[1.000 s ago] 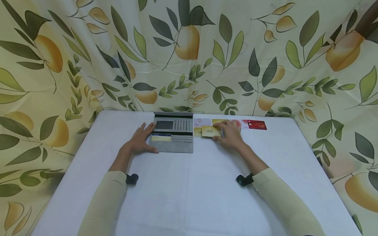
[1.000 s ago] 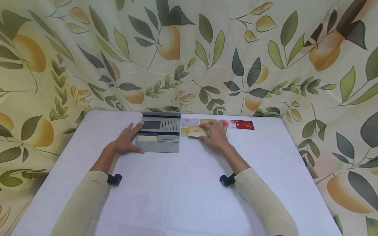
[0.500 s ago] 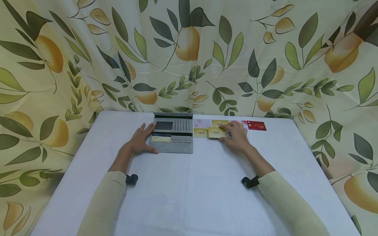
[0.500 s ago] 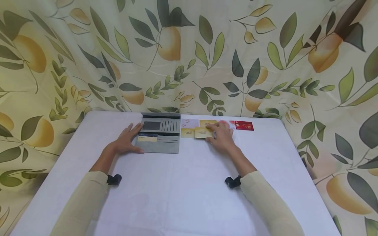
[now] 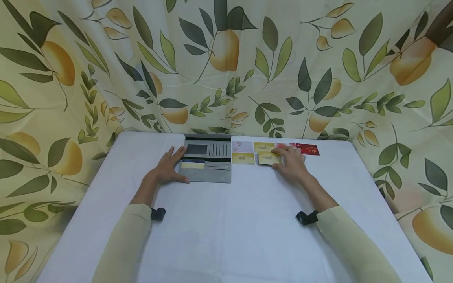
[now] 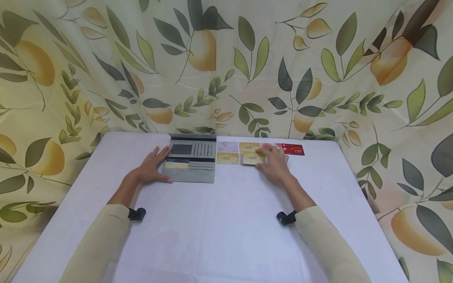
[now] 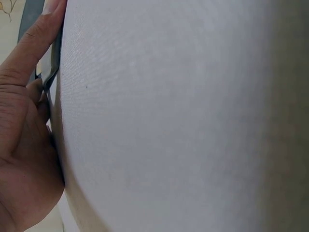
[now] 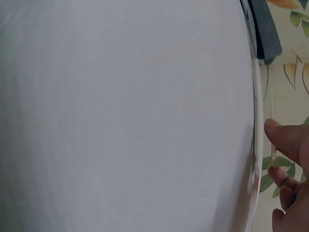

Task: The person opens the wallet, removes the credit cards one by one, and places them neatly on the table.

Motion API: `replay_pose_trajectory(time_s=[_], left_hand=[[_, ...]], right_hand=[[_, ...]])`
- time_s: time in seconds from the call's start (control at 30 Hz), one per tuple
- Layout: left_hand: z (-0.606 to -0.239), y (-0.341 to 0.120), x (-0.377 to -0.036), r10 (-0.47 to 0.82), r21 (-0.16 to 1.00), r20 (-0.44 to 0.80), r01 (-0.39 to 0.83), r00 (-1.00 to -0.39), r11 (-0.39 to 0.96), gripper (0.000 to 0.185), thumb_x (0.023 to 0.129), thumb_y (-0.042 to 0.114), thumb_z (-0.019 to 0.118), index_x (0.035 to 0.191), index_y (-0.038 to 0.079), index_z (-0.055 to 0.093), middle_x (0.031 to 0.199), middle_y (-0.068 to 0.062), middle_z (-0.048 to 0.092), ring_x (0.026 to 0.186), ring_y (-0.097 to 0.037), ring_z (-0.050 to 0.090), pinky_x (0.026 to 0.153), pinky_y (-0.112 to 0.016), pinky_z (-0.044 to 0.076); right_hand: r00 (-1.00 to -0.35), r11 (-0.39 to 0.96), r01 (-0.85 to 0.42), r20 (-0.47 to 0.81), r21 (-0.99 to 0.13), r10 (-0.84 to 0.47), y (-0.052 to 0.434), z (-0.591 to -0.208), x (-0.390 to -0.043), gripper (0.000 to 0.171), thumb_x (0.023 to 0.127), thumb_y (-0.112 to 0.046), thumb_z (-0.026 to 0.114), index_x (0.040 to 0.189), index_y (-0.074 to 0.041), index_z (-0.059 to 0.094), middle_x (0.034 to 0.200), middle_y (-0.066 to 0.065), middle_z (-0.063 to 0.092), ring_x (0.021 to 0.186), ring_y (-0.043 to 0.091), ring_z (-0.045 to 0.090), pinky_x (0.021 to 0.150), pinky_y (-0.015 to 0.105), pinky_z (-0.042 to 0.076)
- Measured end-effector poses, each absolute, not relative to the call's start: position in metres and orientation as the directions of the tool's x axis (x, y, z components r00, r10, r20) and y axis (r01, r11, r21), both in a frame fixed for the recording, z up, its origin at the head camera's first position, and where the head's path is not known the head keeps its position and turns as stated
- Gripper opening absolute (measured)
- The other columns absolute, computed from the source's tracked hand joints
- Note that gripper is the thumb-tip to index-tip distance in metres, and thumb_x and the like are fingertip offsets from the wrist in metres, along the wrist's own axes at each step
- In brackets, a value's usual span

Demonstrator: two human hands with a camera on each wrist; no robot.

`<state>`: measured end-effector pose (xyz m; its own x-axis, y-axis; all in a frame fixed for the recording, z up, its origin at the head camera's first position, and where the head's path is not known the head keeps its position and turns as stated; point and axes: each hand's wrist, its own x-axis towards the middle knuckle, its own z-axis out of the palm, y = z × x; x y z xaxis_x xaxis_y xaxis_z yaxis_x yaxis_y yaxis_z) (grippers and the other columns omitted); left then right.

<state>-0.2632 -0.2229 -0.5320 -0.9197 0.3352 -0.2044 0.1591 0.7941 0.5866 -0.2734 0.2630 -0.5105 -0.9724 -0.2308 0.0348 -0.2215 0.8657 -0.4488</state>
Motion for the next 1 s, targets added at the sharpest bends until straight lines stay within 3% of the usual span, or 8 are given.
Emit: replay_pose_trajectory(time_s=[1.0], left_hand=[[-0.531,-0.223,-0.263,0.356,0.584,-0.194,0.184,-0.914,0.791,0.13,0.073,0.047,0.095,0.171,0.017,0.013,0.177,-0.008,0.004,0.16,-0.036,-0.013,0.127,-0.059,-0.005]], right_hand=[[-0.984,0.901,-0.131,-0.054,-0.414,-0.168,0.309,-0.509,-0.272,0.058,0.096,-0.02,0.077,0.15,-0.011,0.057,0.147,0.033,0.042,0.131,0.054,0.032,0.098,0.072,0.028]])
